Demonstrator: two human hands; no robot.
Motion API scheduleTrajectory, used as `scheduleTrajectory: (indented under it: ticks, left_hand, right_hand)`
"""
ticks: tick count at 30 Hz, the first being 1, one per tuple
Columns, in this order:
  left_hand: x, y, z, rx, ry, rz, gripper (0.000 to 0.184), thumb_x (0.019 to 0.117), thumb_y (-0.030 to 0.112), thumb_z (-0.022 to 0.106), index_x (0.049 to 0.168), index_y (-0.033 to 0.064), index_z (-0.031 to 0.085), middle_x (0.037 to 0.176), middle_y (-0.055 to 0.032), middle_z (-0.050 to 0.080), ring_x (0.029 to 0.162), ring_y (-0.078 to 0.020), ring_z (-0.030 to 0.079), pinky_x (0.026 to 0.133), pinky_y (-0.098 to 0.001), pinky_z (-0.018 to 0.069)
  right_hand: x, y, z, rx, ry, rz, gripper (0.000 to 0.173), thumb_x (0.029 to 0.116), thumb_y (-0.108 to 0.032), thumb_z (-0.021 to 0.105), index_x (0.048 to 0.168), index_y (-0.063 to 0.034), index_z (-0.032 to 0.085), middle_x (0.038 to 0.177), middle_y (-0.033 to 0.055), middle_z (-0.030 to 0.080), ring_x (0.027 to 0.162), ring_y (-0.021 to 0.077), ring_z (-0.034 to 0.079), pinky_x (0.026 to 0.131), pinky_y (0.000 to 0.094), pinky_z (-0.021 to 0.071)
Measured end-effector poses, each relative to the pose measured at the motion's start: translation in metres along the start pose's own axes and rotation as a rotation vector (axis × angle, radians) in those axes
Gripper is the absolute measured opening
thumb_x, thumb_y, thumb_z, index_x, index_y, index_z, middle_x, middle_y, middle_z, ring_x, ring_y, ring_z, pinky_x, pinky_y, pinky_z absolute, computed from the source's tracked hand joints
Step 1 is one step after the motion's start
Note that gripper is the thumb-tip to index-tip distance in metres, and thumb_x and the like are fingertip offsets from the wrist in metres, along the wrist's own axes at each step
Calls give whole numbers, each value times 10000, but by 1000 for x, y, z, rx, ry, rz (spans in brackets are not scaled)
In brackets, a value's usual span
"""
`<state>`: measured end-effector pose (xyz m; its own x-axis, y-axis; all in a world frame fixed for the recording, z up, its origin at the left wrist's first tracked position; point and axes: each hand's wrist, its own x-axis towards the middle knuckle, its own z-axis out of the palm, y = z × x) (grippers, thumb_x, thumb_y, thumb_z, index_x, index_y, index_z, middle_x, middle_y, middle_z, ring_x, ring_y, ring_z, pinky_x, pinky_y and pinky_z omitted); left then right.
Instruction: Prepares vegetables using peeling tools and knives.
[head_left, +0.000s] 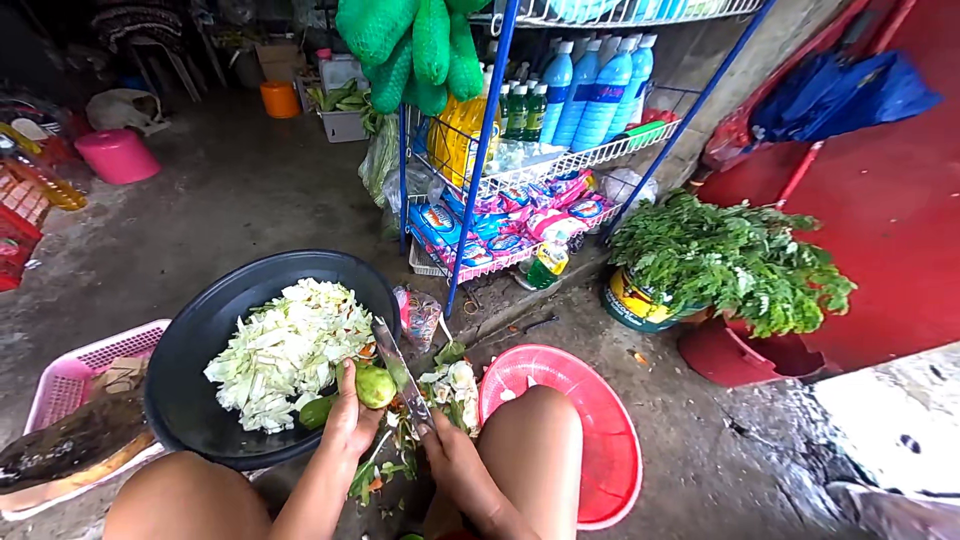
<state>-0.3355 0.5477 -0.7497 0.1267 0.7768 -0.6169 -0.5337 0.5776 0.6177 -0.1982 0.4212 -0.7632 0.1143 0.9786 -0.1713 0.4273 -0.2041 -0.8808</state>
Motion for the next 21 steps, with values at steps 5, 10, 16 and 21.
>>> scheduleTrajectory:
  ticks: [5, 10, 16, 21]
  left_hand:
    - [-3, -1, 1, -116, -28, -38, 530, 1099, 506, 324, 1480, 144, 392, 1307, -161, 583, 1027, -270, 654, 837, -397, 569]
    - [-15, 1, 19, -171, 52, -36, 548, 1073, 581, 348, 1357, 134, 488, 1207, -142, 608, 1059, -280, 631, 868, -471, 548]
    - [-17, -5, 27, -246, 26, 26, 469, 1078, 552, 375, 1136, 126, 566, 1016, -89, 664, 927, -215, 669, 793, -416, 570]
    - [-20, -9, 28, -261, -31, 87, 469, 1091, 535, 336, 1055, 134, 577, 937, -73, 668, 858, -200, 681, 724, -378, 580]
  right_hand:
    - [-5, 3, 8, 244, 17, 4, 321, 1100, -283, 397, 1257, -47, 546, 704, 57, 593, 546, 180, 617, 570, 385, 582]
    - [-5, -2, 14, 316, 30, -40, 312, 1100, -265, 401, 1269, -41, 538, 696, 48, 584, 529, 163, 604, 545, 358, 576]
    - [-7, -3, 17, 335, 41, -82, 340, 1100, -246, 399, 1315, -12, 521, 690, 46, 580, 516, 155, 593, 537, 353, 574]
    - [-8, -4, 27, 219, 174, -186, 334, 1088, -219, 429, 1293, 15, 552, 723, 65, 615, 571, 154, 620, 593, 354, 580]
